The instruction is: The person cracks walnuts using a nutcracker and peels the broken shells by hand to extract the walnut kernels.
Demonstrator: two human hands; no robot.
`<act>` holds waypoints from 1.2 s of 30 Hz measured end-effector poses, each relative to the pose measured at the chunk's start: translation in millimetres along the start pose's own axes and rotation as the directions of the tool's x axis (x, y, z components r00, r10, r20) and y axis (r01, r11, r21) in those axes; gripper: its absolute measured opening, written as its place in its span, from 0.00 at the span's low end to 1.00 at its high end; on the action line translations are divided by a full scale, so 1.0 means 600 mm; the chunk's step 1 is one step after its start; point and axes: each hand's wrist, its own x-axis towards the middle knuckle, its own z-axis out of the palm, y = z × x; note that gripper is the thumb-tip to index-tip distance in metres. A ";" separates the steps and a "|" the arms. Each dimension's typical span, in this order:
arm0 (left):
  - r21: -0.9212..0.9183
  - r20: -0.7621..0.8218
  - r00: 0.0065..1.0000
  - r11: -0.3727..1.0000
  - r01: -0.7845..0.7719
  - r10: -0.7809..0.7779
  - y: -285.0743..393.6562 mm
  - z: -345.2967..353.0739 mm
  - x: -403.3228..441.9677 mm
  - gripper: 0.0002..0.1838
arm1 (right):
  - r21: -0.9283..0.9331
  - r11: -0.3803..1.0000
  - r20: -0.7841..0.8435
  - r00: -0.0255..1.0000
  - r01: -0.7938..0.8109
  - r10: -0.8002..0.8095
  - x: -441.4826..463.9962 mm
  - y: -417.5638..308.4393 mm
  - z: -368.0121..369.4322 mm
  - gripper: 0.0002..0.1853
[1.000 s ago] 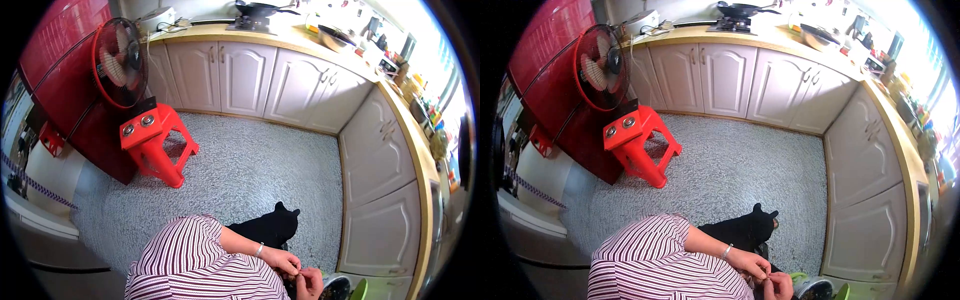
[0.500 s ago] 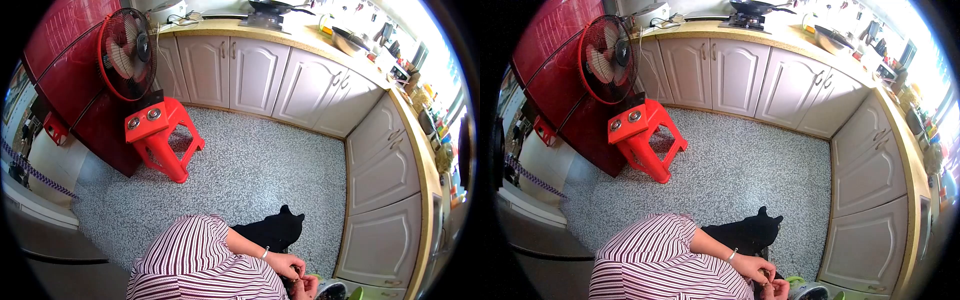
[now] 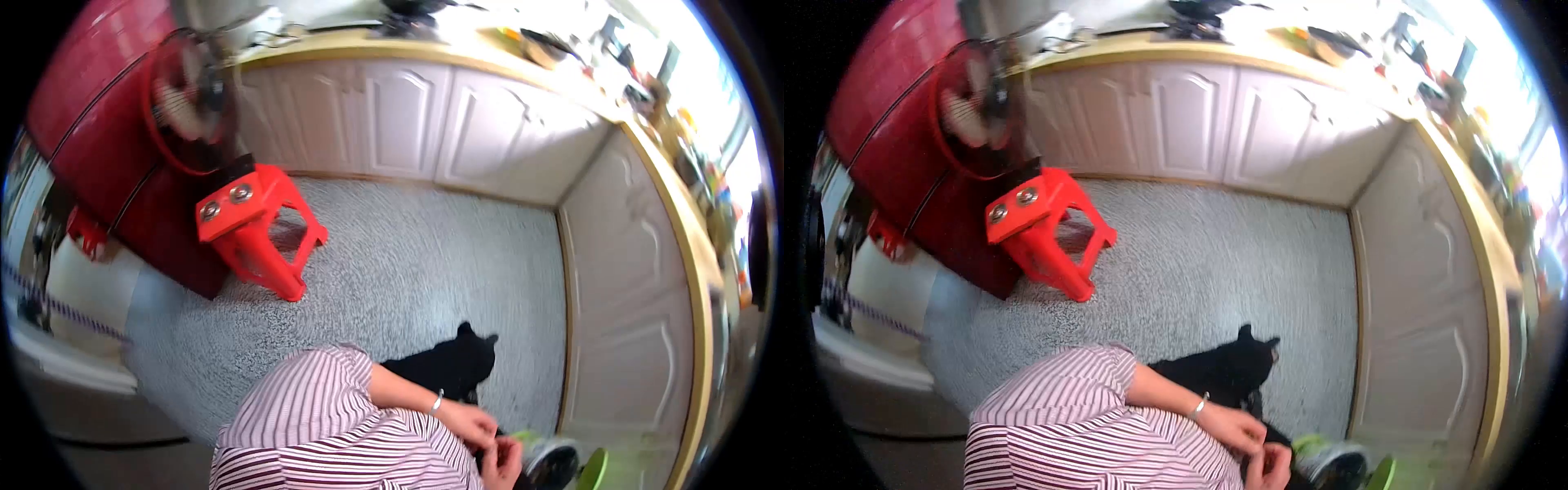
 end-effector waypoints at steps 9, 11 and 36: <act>0.023 0.094 0.992 0.996 0.081 -0.083 0.046 -0.001 -0.022 0.16 | -0.156 0.968 -0.144 0.964 0.199 -0.222 -0.022 -0.015 0.006 0.14; 0.027 0.160 0.984 0.997 0.074 -0.078 0.059 0.001 -0.022 0.15 | -0.120 0.972 -0.153 0.963 0.204 -0.221 -0.029 -0.007 0.007 0.13; 0.195 0.194 0.968 0.974 0.119 -0.157 0.052 0.026 0.013 0.15 | 0.317 0.948 -0.206 0.978 0.024 0.044 -0.071 0.068 0.022 0.08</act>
